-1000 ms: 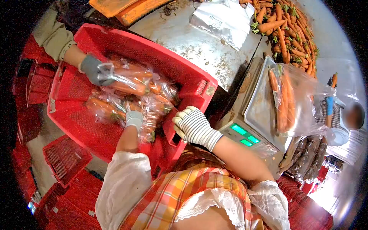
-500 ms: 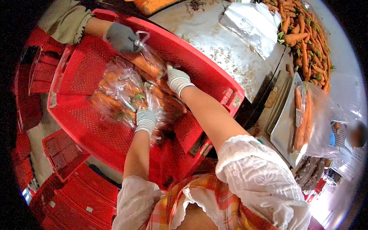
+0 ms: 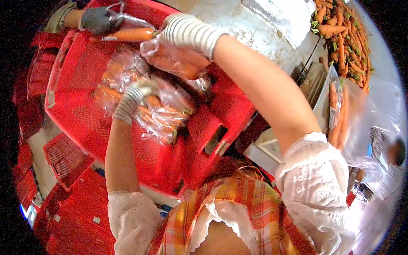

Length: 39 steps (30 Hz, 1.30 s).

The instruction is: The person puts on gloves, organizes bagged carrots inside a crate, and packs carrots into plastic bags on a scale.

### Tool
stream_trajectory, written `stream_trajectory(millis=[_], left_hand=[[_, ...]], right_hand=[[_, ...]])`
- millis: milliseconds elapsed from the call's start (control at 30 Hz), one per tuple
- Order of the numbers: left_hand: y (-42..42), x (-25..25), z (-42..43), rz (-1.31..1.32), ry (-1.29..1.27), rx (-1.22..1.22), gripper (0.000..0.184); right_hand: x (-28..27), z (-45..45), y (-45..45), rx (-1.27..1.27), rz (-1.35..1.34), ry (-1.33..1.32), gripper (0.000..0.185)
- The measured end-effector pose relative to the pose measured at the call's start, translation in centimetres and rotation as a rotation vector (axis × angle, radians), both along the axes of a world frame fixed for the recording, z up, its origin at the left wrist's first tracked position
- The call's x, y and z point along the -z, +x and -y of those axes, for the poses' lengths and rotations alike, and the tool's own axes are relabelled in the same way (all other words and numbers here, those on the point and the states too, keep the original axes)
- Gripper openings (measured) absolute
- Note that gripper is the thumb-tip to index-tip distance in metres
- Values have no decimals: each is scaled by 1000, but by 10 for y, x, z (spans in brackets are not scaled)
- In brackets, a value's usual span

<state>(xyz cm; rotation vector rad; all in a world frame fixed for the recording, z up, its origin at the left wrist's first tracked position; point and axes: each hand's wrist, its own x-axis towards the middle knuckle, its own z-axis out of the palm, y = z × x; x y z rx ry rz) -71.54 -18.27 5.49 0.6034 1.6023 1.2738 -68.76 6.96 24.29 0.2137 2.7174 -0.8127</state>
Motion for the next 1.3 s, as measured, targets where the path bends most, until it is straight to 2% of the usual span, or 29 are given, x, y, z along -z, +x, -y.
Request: stream_trajectory(millis=[67,100,133,200,300,367,433,467,533,567,600,667,700,733,800,833,933,967,1000,1033,1067,1133,1167,1233,1300], left_hand=[[2,-49,-17,113,-83,-305,20],[1,-49,-19,125,79,-362,23],[3,-64,-22,172,194,-570,26],[1,-62,-10,51,98,-813,29],[-1,78,40,-409,-591,-177,35],[60,-17,24,-681,-754,238,32],[103,6,27,-1086,-716,297,28],[105,8,24,-1092,-715,290,28],[104,12,19,-1047,-850,387,34],[96,47,26,-958,-880,396,30],[87,52,26,-966,-882,393,30],[85,58,28,-821,-1019,558,27],[80,45,22,-731,-1005,369,23],[71,31,17,-724,-1002,379,23],[48,-3,4,-748,-868,708,22],[42,-9,-2,-746,-866,719,22],[34,-15,-7,-719,-748,656,18],[36,-15,-4,-640,-689,490,20],[37,-13,-1,-558,-626,324,22],[39,-9,3,-588,-658,212,38],[46,-8,12,-584,-661,211,38],[63,-9,30,-349,-847,-1,65],[80,16,39,-508,-1099,101,85],[118,-21,18,-375,-1259,247,94],[155,116,43,9,-1171,-166,63]], right_hand=[[5,-17,-2,-14,-49,-9,38],[-2,-23,5,-6,-139,-29,36],[-46,-14,20,101,-76,-68,27],[-58,-22,32,125,-70,-139,36],[-72,-24,46,100,-43,-153,36],[-74,-26,54,109,-70,-149,35],[-77,-30,54,142,-37,-111,34],[-76,-33,55,139,-44,-107,34],[-73,-34,59,135,-46,-252,31],[-77,-30,62,141,-11,-297,26],[-80,-27,62,140,-20,-298,26],[-83,-20,66,150,17,-357,25],[-85,-15,66,164,9,-385,24],[-81,-15,66,171,18,-386,24],[-70,-17,64,110,19,-336,34],[-77,-12,66,108,64,-270,35],[-47,-16,66,16,2,-214,35],[-49,-11,68,47,67,-233,35],[-35,-10,69,60,35,-301,22],[-33,-10,69,49,44,-293,21],[-33,-7,70,38,57,-287,21],[-31,-3,70,65,67,-277,20],[-29,-1,71,95,80,-268,19],[-23,0,69,72,82,-278,20],[-15,-2,67,61,115,-312,22]])
